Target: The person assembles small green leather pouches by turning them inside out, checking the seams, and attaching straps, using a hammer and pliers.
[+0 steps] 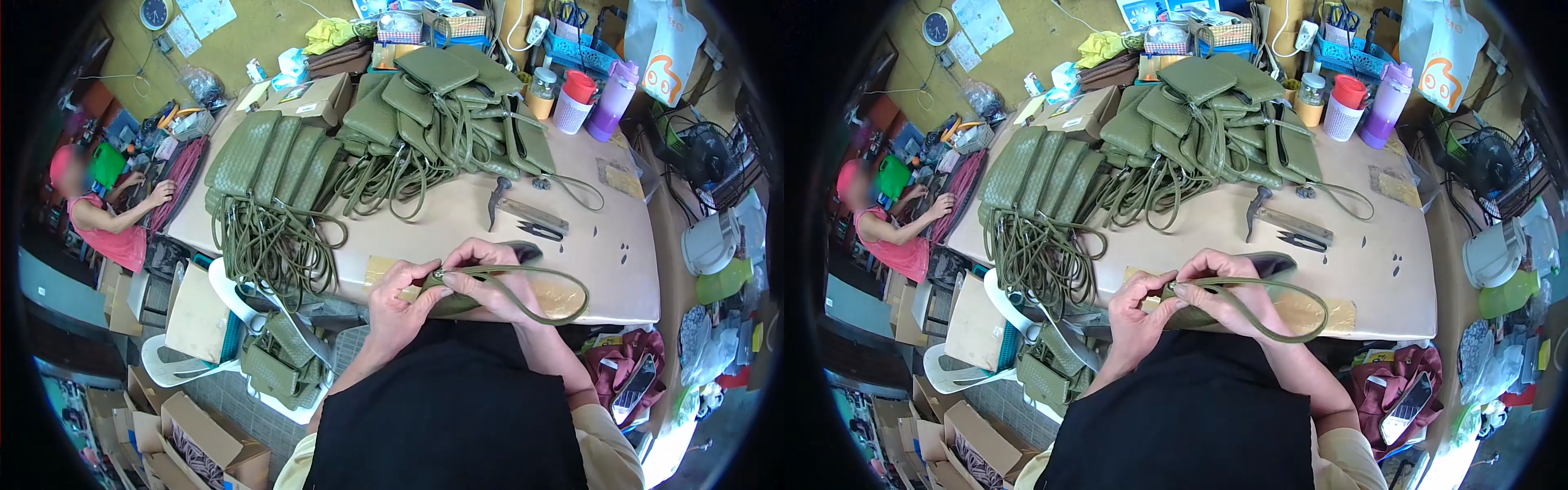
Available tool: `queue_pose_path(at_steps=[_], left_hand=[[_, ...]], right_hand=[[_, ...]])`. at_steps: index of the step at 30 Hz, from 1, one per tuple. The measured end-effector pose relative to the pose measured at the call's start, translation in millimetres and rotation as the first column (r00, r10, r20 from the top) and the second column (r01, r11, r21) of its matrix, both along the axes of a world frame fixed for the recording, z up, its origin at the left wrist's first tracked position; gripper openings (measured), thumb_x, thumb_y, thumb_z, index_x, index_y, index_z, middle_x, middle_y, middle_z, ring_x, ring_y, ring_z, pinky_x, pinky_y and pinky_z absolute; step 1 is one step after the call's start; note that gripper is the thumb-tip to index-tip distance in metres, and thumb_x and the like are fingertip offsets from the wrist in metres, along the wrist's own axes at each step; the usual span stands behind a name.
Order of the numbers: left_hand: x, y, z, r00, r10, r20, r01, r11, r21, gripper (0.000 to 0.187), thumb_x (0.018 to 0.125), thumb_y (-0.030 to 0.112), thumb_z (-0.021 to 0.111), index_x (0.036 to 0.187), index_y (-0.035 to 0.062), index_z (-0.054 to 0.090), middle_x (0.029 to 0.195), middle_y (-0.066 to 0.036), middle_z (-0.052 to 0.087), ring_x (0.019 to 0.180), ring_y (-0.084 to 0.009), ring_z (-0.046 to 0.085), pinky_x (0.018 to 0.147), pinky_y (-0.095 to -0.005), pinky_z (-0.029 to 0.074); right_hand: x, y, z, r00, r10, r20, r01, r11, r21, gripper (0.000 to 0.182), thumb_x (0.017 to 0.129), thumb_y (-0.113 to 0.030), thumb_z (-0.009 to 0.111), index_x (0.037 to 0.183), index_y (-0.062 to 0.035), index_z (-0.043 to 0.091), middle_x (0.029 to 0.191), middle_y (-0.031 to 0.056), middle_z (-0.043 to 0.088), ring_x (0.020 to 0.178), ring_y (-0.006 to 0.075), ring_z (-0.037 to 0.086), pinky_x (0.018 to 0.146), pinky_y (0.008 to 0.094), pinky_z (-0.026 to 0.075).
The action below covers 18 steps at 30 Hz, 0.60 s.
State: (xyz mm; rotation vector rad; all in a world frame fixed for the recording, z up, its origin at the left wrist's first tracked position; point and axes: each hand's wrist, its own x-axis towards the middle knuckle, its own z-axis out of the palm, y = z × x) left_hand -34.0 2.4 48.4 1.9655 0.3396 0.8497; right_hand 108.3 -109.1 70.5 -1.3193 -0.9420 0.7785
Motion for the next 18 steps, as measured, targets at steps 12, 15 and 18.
queue_pose_path(at_steps=[12, 15, 18], left_hand=[[7, 0, -16, 0.972, -0.072, 0.223, 0.095, 0.991, -0.095, 0.022, 0.072, -0.002, 0.078, 0.085, 0.0004, 0.060, 0.081, -0.005, 0.058, 0.073, -0.0131, 0.057, 0.066, -0.0257, 0.046], [3, 15, -20, 0.922, 0.088, 0.378, 0.048, 0.941, -0.336, 0.022, 0.074, -0.008, 0.073, 0.089, 0.0007, 0.059, 0.085, -0.005, 0.056, 0.076, -0.0120, 0.055, 0.070, -0.0245, 0.045], [-8, 44, -30, 0.936, 0.109, 0.334, 0.025, 0.928, -0.372, 0.022, 0.075, -0.008, 0.069, 0.091, 0.0020, 0.057, 0.088, -0.004, 0.054, 0.078, -0.0088, 0.049, 0.073, -0.0228, 0.041]], right_hand=[[6, -15, 11, 0.993, -0.031, 0.117, 0.025, 0.999, 0.046, 0.005, 0.082, -0.003, 0.067, 0.083, 0.0001, 0.064, 0.081, 0.0057, 0.067, 0.074, 0.0084, 0.059, 0.066, 0.0241, 0.048], [32, -39, 5, 0.931, -0.290, 0.220, 0.248, 0.948, 0.202, 0.003, 0.078, 0.001, 0.067, 0.077, 0.0004, 0.064, 0.078, 0.0057, 0.065, 0.069, 0.0095, 0.057, 0.063, 0.0246, 0.046], [63, -83, 14, 0.897, -0.387, 0.215, 0.387, 0.921, 0.045, 0.005, 0.075, -0.001, 0.068, 0.073, 0.0009, 0.064, 0.075, 0.0054, 0.063, 0.067, 0.0096, 0.055, 0.063, 0.0246, 0.045]])
